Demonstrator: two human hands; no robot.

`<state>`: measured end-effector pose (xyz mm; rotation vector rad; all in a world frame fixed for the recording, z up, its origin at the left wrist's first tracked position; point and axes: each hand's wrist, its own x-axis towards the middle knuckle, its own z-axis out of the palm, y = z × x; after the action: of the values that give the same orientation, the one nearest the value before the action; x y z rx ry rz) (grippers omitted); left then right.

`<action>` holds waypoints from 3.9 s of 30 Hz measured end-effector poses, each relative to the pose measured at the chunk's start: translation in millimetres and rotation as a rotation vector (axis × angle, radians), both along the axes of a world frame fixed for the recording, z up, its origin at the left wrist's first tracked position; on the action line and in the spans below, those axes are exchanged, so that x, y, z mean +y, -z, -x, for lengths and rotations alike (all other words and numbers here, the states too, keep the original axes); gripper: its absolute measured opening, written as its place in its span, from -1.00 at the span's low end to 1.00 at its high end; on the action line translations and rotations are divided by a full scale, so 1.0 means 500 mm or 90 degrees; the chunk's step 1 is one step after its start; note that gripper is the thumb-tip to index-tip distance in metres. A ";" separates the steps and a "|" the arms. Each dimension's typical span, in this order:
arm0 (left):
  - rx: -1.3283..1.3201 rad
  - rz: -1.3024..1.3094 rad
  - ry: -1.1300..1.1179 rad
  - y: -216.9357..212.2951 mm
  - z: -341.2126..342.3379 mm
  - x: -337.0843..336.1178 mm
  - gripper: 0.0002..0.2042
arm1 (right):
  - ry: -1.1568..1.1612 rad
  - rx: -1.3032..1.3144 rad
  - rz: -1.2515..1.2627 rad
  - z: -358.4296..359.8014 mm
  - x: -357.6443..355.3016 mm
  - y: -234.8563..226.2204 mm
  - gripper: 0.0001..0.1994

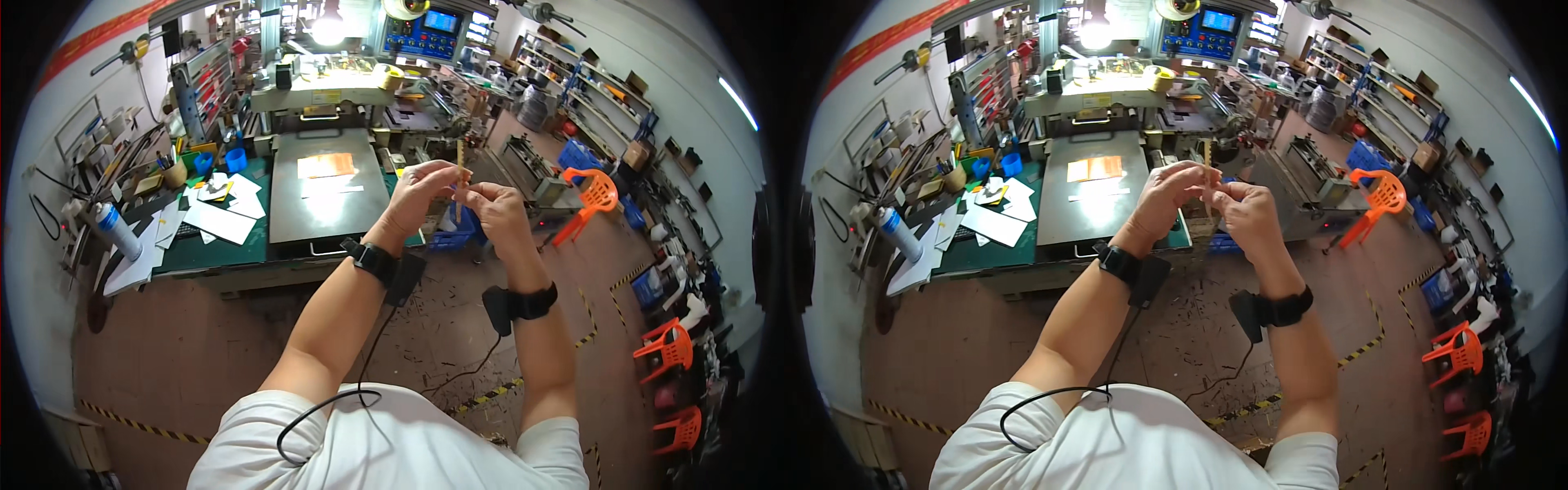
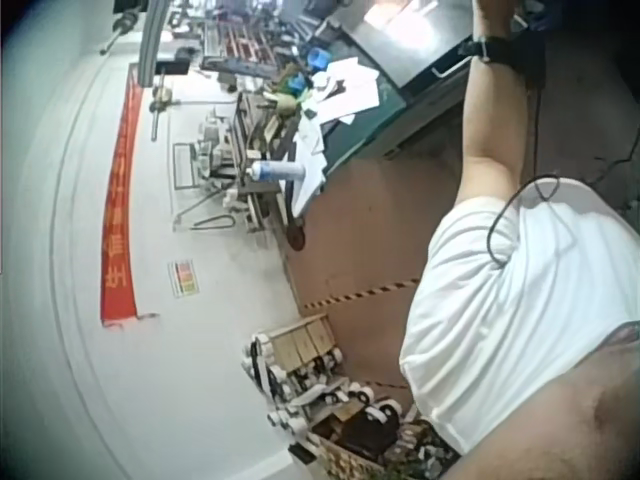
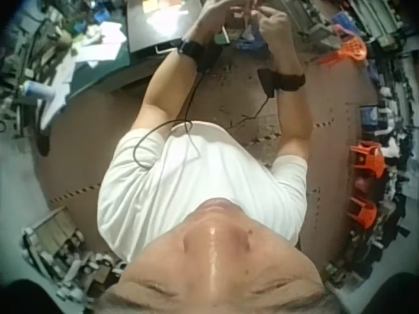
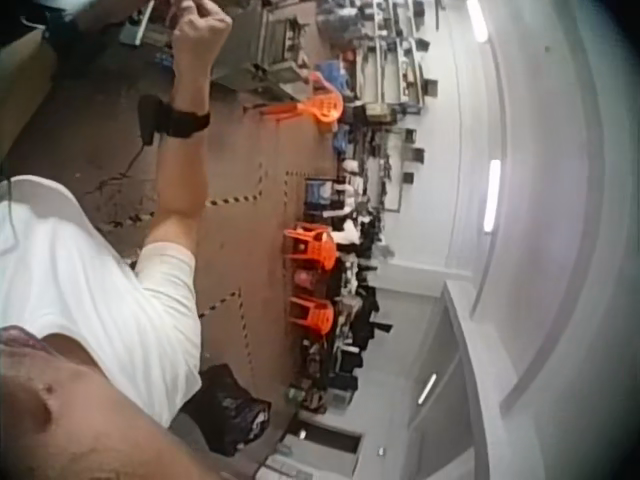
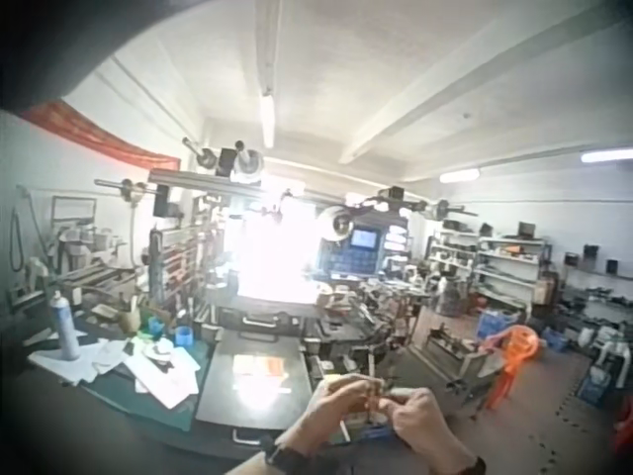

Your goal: Manually cutting and applying adhesive labels to electronic components using a press machine.

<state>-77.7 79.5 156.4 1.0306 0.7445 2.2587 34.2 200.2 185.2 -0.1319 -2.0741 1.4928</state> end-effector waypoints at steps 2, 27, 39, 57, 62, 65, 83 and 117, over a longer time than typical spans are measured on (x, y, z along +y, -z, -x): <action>0.086 0.045 -0.054 0.025 0.012 0.020 -0.77 | -0.026 -0.078 0.004 -0.008 0.012 0.001 -0.82; -0.195 0.582 -0.803 0.271 0.293 -0.013 -0.78 | -0.286 0.141 -0.083 -0.268 -0.295 0.074 -0.81; -0.160 0.512 -0.812 0.221 0.325 -0.035 -0.85 | -0.454 0.315 -0.423 -0.288 -0.381 -0.037 -0.71; 0.282 0.466 -0.854 -0.026 0.342 -0.151 -0.76 | -0.603 0.169 -0.571 -0.253 -0.450 -0.082 -0.71; 0.355 0.491 -0.904 -0.044 0.365 -0.199 -0.77 | -0.717 0.263 -0.545 -0.226 -0.461 -0.058 -0.74; 0.353 0.512 -0.924 -0.053 0.381 -0.226 -0.77 | -0.744 0.296 -0.526 -0.211 -0.448 -0.053 -0.73; -0.177 0.574 -1.022 0.186 0.227 -0.090 -0.71 | -0.629 0.375 -0.512 -0.262 -0.488 -0.140 -0.68; 0.087 0.422 -0.414 0.096 0.074 0.030 -0.38 | 0.046 -0.115 0.151 0.048 -0.017 0.132 -0.80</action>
<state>-114.5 94.5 108.6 0.6670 1.9470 2.1482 10.1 191.7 119.0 -0.4440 -1.9976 1.7320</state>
